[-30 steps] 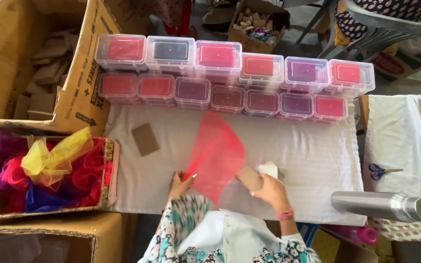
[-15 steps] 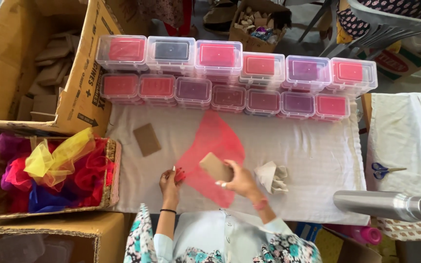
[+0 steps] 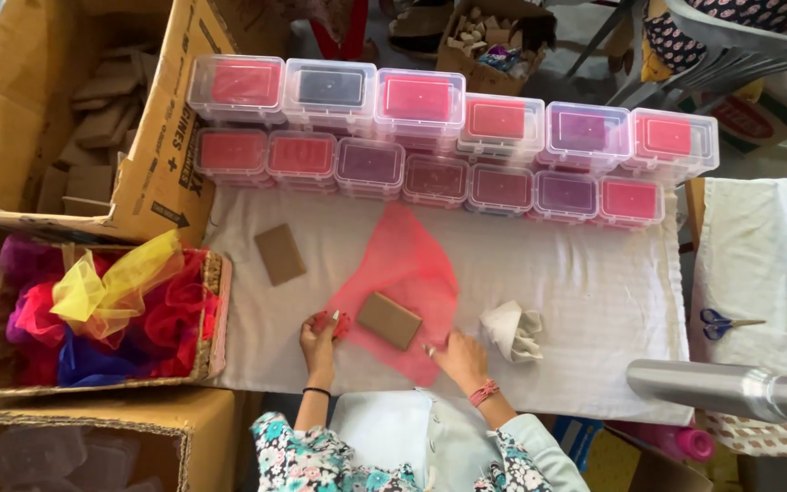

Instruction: Fold paper and wrap small blocks to package them into containers.

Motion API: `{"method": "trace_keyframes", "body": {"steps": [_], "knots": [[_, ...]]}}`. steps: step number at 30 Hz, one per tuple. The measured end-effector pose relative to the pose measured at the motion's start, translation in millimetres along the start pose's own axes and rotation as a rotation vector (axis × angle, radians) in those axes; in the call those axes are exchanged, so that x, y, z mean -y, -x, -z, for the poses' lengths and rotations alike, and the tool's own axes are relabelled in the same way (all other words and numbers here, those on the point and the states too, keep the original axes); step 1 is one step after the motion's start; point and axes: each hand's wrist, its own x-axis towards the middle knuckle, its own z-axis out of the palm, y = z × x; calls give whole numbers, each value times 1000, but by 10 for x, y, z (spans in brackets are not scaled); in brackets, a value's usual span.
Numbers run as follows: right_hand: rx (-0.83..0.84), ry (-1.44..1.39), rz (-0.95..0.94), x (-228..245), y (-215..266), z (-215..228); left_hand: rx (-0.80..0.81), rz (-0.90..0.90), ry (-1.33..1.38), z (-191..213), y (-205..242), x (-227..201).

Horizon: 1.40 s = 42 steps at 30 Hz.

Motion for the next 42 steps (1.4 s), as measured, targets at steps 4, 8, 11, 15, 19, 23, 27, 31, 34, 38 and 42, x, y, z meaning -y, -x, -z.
{"method": "trace_keyframes", "body": {"steps": [4, 8, 11, 15, 19, 23, 27, 31, 34, 38, 42], "knots": [[180, -85, -44, -448, -8, -353, 21, -49, 15, -14, -15, 41], [147, -390, 15, -832, -150, -436, 26, -101, -18, 40, -42, 64], [153, -715, -146, -1101, -194, -262, 5, -85, -108, 172, 131, 123], [60, -528, -207, -1072, -16, 242, 84, -107, -374, 201, 592, 3], [-77, -70, -55, -670, 113, 521, 128, -158, -773, 87, 860, -158], [38, -113, 269, -435, 78, 267, 47, -984, -1196, -236, 1105, -519], [18, -81, 625, -98, -70, 112, 321, -937, -1256, -199, 1022, -302], [199, 110, 613, -20, -153, 55, 734, -926, -1356, -197, 1076, -327], [214, 98, 559, -61, -142, 40, 726, -800, -1374, -178, 1118, -426], [160, 57, 570, -60, -136, -2, 742, -778, -1436, -131, 1074, -408], [173, 59, 526, -4, -174, 28, 741, -809, -1389, -118, 1083, -405]]}}
